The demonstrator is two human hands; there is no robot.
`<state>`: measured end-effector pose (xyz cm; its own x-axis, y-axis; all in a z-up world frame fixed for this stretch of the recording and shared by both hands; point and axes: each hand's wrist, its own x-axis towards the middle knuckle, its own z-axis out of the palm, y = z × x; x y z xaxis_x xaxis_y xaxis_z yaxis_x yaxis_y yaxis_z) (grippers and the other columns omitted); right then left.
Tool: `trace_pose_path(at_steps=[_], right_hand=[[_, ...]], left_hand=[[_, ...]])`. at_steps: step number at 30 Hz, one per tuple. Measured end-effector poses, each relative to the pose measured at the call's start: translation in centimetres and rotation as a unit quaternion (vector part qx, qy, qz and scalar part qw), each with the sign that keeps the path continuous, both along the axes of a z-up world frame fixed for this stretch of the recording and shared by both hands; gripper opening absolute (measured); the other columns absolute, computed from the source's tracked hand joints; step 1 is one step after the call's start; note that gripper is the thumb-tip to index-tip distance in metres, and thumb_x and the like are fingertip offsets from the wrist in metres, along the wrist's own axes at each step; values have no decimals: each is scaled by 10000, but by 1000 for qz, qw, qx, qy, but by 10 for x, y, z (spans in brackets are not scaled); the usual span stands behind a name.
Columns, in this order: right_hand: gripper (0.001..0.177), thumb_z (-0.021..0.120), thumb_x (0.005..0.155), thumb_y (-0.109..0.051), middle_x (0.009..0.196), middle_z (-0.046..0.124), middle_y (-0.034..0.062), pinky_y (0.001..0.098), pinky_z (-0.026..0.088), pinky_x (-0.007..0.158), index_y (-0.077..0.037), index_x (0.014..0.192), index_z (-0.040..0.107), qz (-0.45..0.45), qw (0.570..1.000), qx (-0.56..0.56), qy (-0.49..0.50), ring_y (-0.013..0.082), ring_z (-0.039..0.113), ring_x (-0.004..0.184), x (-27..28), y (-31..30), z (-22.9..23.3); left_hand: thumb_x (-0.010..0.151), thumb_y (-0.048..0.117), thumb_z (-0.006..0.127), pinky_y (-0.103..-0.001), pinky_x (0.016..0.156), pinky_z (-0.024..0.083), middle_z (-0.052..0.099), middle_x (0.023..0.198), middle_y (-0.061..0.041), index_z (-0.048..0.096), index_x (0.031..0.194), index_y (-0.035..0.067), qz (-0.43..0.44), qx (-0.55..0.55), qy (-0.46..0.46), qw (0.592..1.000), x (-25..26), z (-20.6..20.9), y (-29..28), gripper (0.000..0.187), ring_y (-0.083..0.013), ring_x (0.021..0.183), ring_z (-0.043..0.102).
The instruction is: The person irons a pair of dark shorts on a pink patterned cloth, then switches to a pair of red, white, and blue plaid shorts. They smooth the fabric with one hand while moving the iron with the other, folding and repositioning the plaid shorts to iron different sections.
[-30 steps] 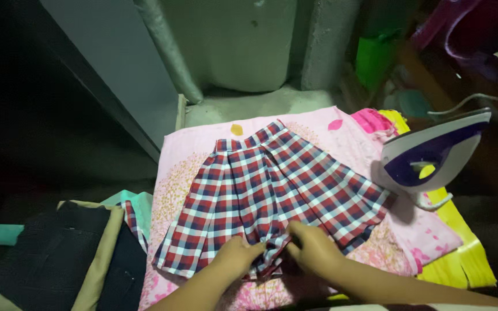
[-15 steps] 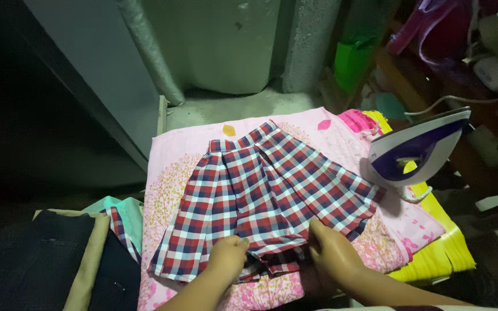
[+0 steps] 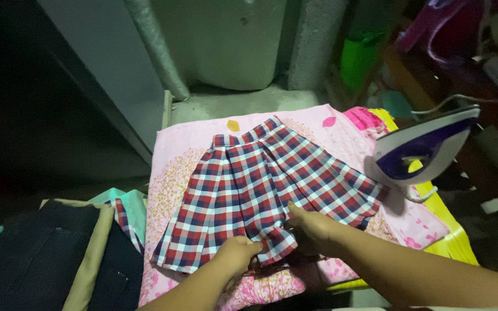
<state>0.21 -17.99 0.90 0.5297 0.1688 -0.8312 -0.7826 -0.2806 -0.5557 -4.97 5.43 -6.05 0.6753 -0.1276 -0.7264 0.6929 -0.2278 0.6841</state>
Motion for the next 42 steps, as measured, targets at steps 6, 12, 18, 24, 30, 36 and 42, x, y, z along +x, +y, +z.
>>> trace_pose_path(at_steps=[6,12,18,24,30,36,42], right_hand=[[294,755,913,-319,673,642,74,336,409,545,-28,874,745,47,990,-76,-108,167,527,551,-3,4,-6],[355,759,919,-374,585,593,29,297,357,471,-37,807,768,112,979,-128,-114,126,455,477,-6,-17,-5],[324,689,944,-327,602,511,20,320,329,476,-17,861,734,154,973,-139,-99,141,420,497,-6,-24,-22],[358,650,950,-367,840,765,78,350,556,772,-35,1007,770,201,927,-246,-199,192,725,772,-11,-26,-26],[387,603,961,-374,928,788,146,389,570,804,-37,1039,777,226,935,-215,-167,247,728,833,-12,-15,-7],[336,659,925,-349,974,748,107,426,598,794,-80,1114,727,199,914,-262,-237,248,717,862,18,-18,7],[473,708,830,-244,1054,726,184,496,613,785,-84,1273,668,135,841,-329,-408,373,740,919,103,-54,9]], left_hand=[[850,261,777,-320,575,474,618,620,-47,656,717,72,-101,142,-102,979,-3,0,16,261,-140,574,568],[846,295,800,-314,602,506,653,624,-38,672,721,47,-89,139,-152,975,-12,10,12,306,-129,589,610],[895,405,757,-374,596,475,625,633,-84,672,702,36,-90,143,-80,982,-1,21,7,425,-184,578,565],[838,315,741,-333,632,539,732,688,-88,736,722,60,-97,188,-111,971,17,12,22,280,-175,620,681],[833,317,767,-390,649,550,710,680,-127,713,712,17,-92,133,-153,975,17,18,3,328,-223,629,670],[877,387,737,-397,732,572,716,726,-89,721,789,97,-47,201,-68,976,45,64,10,303,-247,693,706],[885,409,736,-559,1039,431,516,1425,-91,647,1271,203,20,425,-140,894,126,101,55,447,-321,1316,498]])
